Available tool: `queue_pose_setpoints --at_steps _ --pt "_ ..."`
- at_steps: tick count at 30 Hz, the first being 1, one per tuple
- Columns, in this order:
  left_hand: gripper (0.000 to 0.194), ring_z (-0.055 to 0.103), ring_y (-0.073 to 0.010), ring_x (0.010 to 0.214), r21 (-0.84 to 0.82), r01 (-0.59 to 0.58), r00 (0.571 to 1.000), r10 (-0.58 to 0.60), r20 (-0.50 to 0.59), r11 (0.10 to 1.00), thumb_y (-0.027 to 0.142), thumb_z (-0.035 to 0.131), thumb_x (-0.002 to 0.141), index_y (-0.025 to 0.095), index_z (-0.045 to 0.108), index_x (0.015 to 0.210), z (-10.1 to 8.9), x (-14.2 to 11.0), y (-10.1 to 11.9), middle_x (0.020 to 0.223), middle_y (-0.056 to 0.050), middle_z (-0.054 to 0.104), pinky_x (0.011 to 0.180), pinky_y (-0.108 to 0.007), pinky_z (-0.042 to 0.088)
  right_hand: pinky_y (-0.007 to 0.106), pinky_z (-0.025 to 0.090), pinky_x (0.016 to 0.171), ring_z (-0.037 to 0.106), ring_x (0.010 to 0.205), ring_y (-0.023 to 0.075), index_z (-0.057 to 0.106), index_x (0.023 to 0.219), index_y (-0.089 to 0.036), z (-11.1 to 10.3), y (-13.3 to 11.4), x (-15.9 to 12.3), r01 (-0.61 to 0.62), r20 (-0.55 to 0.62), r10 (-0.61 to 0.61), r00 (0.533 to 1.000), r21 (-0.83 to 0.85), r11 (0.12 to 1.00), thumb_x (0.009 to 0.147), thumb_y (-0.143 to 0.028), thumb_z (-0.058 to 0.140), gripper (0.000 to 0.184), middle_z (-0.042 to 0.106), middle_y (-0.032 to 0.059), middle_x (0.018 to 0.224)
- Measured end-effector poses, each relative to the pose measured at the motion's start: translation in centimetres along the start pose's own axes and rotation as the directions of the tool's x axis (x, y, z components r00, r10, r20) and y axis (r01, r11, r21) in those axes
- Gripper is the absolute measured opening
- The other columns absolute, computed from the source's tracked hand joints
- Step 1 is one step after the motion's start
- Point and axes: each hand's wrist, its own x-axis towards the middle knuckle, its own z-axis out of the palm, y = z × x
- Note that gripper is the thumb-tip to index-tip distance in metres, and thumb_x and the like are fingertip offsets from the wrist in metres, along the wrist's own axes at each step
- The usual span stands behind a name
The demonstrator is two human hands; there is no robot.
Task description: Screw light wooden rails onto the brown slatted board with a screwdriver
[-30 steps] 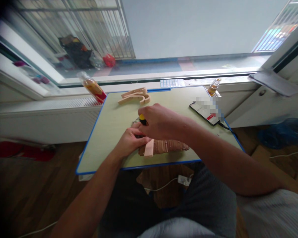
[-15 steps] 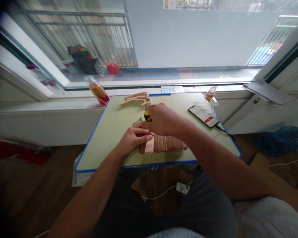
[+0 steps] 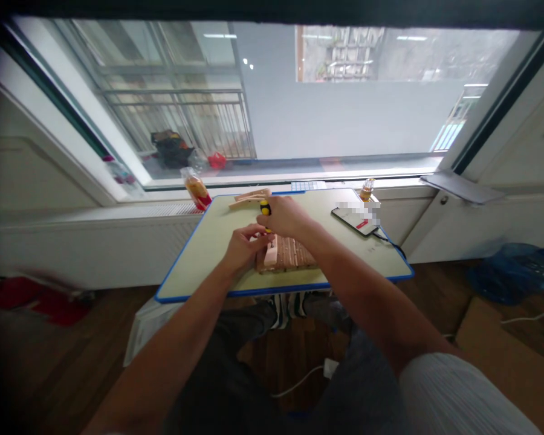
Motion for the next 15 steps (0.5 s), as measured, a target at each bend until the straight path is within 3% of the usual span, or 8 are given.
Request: queue_pose_setpoints --at_steps 3,7,12,15 --pt "0.04 0.055 -0.0136 0.058 -0.047 0.031 0.999 -0.031 -0.007 0.998 0.055 0.089 0.073 0.017 0.079 0.078 0.7 -0.3 0.9 0.068 -0.004 0.069 0.054 -0.027 0.042 0.035 0.056 0.075 0.065 0.08 0.0159 0.069 0.108 -0.018 -0.4 -0.1 -0.7 -0.019 -0.005 0.019 1.0 0.022 1.0 0.099 -0.049 0.066 0.032 0.07 0.0032 0.098" --pt "0.044 0.058 -0.014 0.059 -0.079 0.049 0.998 -0.052 -0.025 0.996 0.057 0.091 0.069 0.016 0.08 0.079 0.9 0.1 0.5 0.07 -0.004 0.073 0.057 -0.028 0.045 0.035 0.047 0.069 0.06 0.073 0.0189 0.071 0.096 -0.021 -1.1 0.5 -0.8 0.019 -0.013 -0.017 1.0 0.129 0.991 0.088 -0.053 0.072 0.033 0.073 0.0057 0.085" --pt "0.037 0.062 -0.0151 0.065 -0.068 0.061 0.998 -0.06 0.008 0.996 0.052 0.091 0.072 0.017 0.084 0.082 0.3 0.6 -0.6 0.074 -0.004 0.075 0.062 -0.028 0.047 0.032 0.053 0.077 0.067 0.088 0.0175 0.07 0.123 -0.025 -1.7 1.4 -0.9 0.08 -0.016 -0.079 0.997 0.348 0.934 0.084 -0.042 0.076 0.043 0.076 0.0063 0.117" --pt "0.035 0.064 -0.017 0.07 -0.044 0.047 0.999 -0.045 0.031 0.998 0.051 0.089 0.074 0.017 0.084 0.083 0.0 0.6 -1.0 0.078 -0.005 0.077 0.066 -0.029 0.049 0.029 0.055 0.071 0.068 0.077 0.0128 0.066 0.133 -0.025 -1.0 1.8 -1.1 0.098 -0.009 -0.105 0.994 0.459 0.883 0.091 -0.037 0.067 0.044 0.075 0.0045 0.115"
